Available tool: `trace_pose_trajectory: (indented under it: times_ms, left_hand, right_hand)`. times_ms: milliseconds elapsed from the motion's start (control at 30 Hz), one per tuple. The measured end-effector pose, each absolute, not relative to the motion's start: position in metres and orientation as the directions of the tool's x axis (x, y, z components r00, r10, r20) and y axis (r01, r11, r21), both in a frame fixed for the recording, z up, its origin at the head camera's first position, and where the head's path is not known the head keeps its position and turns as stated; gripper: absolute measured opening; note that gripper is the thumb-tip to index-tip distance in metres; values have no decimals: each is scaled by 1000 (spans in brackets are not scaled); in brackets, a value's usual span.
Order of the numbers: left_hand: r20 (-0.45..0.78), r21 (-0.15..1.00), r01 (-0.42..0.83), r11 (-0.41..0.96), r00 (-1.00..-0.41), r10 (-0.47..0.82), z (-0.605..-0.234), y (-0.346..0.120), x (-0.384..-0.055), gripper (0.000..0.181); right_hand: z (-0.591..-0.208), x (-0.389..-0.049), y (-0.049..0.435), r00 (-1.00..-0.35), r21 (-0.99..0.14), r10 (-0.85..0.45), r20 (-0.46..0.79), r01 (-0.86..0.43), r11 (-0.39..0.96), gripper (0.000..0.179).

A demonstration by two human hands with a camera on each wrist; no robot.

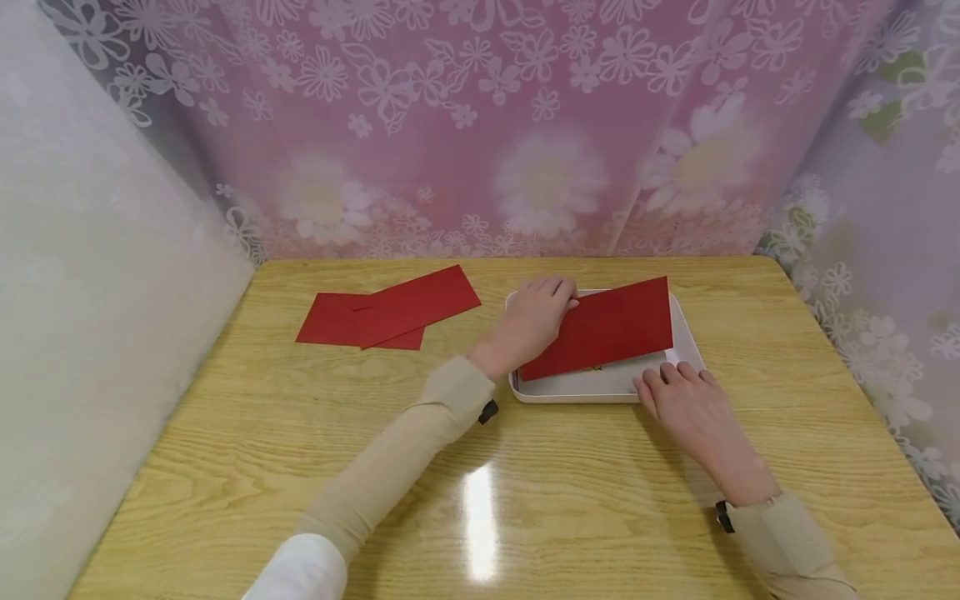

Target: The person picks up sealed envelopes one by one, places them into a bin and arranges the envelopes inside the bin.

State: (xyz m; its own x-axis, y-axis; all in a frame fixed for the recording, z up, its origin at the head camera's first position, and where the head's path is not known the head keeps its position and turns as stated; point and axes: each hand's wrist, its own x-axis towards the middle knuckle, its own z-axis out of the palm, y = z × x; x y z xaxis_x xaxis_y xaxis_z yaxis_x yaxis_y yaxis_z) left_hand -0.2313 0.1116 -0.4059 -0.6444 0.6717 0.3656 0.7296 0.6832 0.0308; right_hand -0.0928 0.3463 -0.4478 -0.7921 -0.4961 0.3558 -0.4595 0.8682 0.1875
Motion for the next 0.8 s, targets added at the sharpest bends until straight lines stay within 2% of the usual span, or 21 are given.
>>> trace_pose_trajectory:
  times_ms: [167,200,400,800]
  left_hand:
    - [269,16,730,683,-661,700,-413,115,-229,27]
    - [256,7,732,681,-660,706,-413,115,-228,28]
    - [187,-23,733,680,-665,723,-416,117,-225,28]
    - [102,-90,673,734,-727,679,-419,113,-220,28]
  right_hand:
    - [-447,-93,345,-836,135,-442,324,-422,897,21]
    - [-447,-92,345,-839,133,-439,321,-419,898,17]
    - [-446,-92,345,-833,154,-454,318,-427,891,27]
    - [-446,-92,346,-854,119,-419,307,-402,908,24]
